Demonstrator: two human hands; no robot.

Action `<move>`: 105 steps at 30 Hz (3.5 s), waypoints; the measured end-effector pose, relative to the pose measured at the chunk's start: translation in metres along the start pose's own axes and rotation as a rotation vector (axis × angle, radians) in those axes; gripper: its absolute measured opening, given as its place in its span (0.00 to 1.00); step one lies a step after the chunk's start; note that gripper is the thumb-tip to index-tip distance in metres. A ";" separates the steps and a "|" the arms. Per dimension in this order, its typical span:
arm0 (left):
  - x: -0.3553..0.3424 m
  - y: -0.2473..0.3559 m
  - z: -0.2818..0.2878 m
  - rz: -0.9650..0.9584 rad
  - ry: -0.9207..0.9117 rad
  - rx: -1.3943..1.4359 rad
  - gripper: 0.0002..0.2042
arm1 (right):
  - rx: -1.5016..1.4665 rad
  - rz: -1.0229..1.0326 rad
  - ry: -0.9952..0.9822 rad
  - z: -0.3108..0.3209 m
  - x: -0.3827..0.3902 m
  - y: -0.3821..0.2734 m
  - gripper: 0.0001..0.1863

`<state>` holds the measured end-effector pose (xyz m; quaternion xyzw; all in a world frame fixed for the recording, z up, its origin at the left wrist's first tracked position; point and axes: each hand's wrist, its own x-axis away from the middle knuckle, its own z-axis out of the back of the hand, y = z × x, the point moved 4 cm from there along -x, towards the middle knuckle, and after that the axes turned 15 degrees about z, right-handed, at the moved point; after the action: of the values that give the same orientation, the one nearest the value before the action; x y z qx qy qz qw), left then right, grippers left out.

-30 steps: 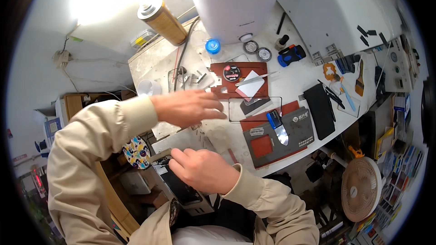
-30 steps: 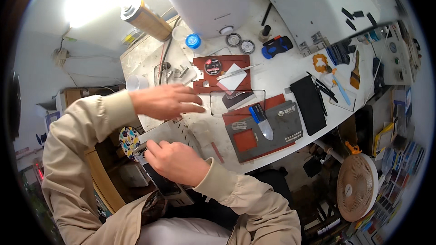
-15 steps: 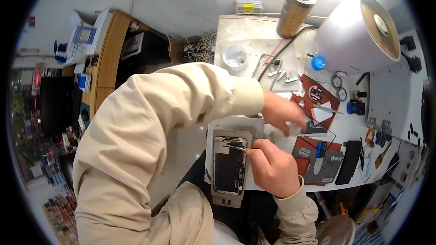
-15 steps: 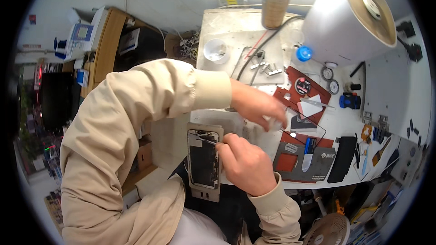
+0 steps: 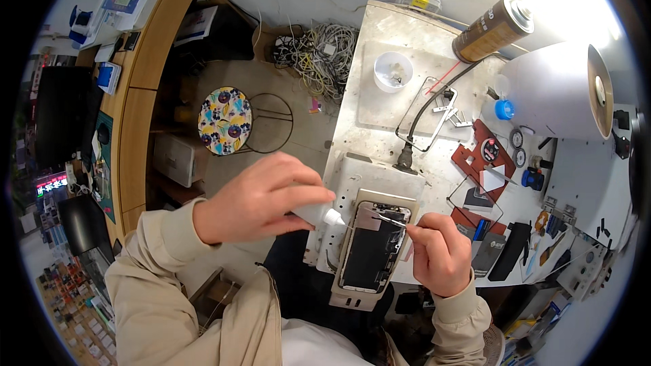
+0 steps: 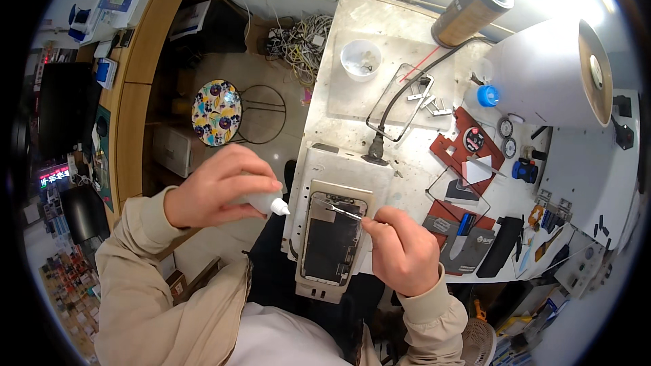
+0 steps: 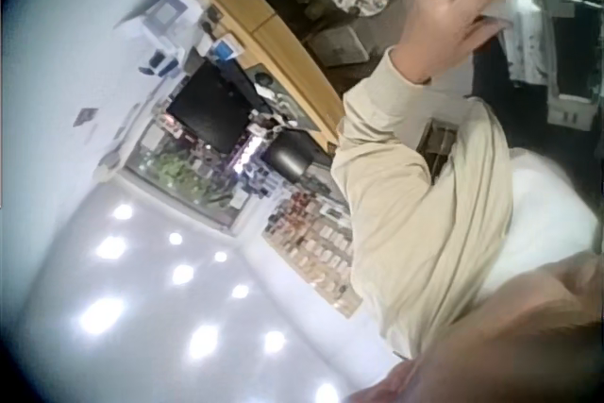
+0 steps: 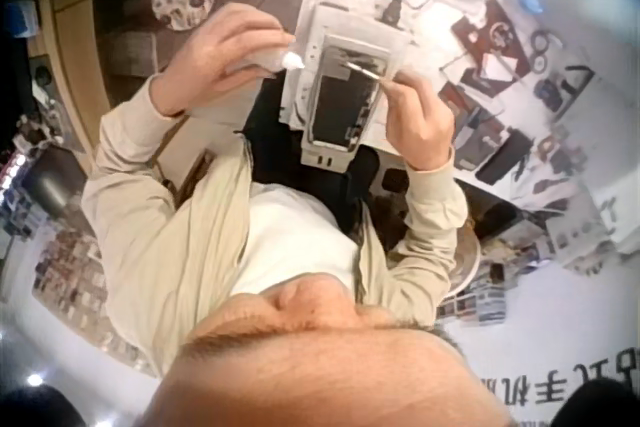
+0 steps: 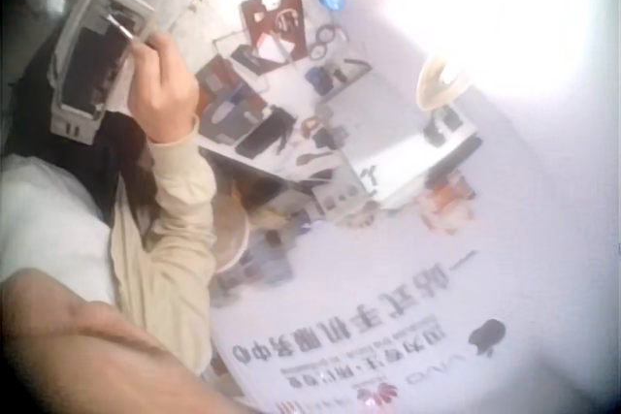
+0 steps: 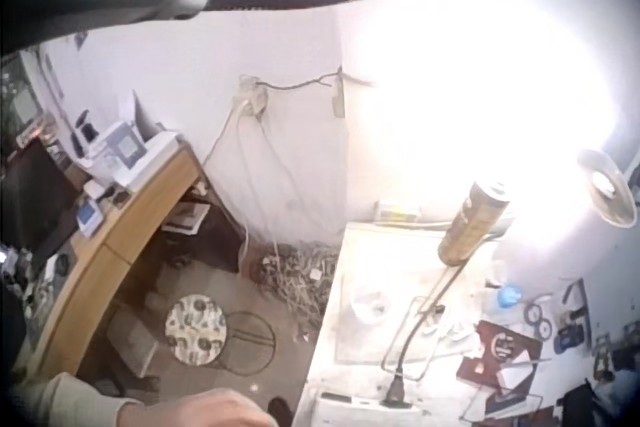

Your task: The person is repairing a disassembled smartphone at a workbench. They use a small metal tool to scrape and clean the internal frame of the device, then apply a white adhesive from a tube along the edges of the screen assembly. The person repeatedly wipes the area with a cloth and continues to apply adhesive to different sections of the phone's interior.

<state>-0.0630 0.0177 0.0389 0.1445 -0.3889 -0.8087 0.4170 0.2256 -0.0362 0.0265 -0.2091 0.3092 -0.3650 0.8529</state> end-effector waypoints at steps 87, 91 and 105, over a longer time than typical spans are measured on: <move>-0.192 0.086 -0.062 -0.071 -0.339 0.549 0.25 | 0.020 0.023 0.065 0.001 0.008 -0.001 0.11; -0.125 0.024 -0.024 -0.049 -0.130 0.424 0.28 | 0.011 0.011 0.065 0.002 0.003 -0.001 0.10; -0.054 -0.101 -0.064 0.267 0.466 0.394 0.25 | 0.037 -0.027 -0.064 0.001 -0.004 -0.006 0.09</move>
<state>-0.0512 0.0627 -0.0833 0.3513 -0.4476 -0.6013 0.5609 0.2213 -0.0370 0.0322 -0.2091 0.2719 -0.3754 0.8611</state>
